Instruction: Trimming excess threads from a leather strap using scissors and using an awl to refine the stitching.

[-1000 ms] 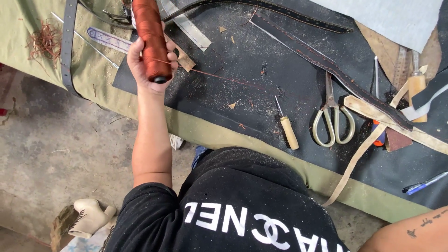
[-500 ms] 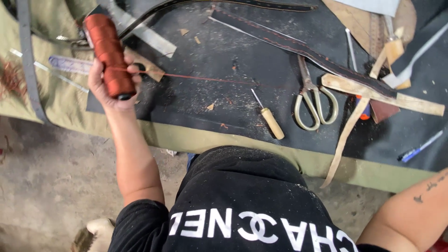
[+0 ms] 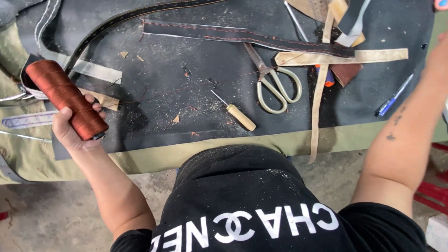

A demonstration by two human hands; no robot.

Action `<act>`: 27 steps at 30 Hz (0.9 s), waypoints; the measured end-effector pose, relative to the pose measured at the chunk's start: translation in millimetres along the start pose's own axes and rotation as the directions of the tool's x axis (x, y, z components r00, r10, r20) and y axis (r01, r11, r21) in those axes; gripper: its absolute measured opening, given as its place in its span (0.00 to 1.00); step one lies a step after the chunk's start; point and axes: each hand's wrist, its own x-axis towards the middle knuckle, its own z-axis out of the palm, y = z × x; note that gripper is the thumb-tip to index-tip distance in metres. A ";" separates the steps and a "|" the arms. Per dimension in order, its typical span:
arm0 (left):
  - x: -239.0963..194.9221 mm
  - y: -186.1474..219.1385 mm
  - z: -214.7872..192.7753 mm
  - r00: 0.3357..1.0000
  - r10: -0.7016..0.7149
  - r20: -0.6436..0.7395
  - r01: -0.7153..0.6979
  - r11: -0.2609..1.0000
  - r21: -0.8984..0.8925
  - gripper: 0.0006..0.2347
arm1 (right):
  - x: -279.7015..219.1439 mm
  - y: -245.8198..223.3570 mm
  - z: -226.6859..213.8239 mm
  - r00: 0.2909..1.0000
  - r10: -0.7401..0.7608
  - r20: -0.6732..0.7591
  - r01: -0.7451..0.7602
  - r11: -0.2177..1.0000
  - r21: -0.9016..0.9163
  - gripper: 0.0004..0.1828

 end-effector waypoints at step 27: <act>-54.6 -96.6 109.3 0.853 -0.083 0.515 -0.153 0.905 0.398 0.33 | -385.9 -484.7 0.4 0.042 -0.741 0.670 -0.327 0.624 0.710 0.11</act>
